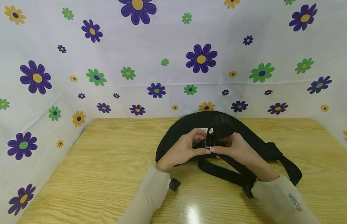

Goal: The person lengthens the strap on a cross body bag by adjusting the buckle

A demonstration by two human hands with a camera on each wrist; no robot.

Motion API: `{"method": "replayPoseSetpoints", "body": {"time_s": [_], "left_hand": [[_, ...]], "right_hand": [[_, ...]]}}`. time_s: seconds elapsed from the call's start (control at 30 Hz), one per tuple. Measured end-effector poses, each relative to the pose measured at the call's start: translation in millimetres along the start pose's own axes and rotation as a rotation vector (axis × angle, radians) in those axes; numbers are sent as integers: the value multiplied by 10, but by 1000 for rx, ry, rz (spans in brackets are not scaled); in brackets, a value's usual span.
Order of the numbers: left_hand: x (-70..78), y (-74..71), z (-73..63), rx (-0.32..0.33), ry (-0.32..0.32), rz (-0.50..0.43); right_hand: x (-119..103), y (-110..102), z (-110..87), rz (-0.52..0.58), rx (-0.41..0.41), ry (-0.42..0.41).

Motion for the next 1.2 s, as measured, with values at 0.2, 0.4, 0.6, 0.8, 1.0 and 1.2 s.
{"method": "replayPoseSetpoints", "body": {"time_s": [0.2,0.4,0.6,0.8,1.0,1.2], "left_hand": [[6,-3,4,19,-10,30],[13,0,5,34,-1,36],[15,0,1,32,7,28],[-13,0,-14,25,-13,26],[12,-28,-17,42,6,26],[14,-41,-28,30,14,35]], "right_hand": [[-3,66,32,35,-21,-101],[-9,90,37,4,3,-125],[-30,92,28,-37,38,-124],[-37,67,10,-64,47,-91],[-48,38,25,-54,25,-109],[-85,-19,12,-97,36,-62]]}}
Point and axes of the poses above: each hand's wrist, its own z-axis towards the middle knuckle, its own y-axis out of the palm, x = y × z, the point moved 4 cm from there along z, towards the middle knuckle, and after that the axes turned 9 degrees about x, right-handed, at the moved point
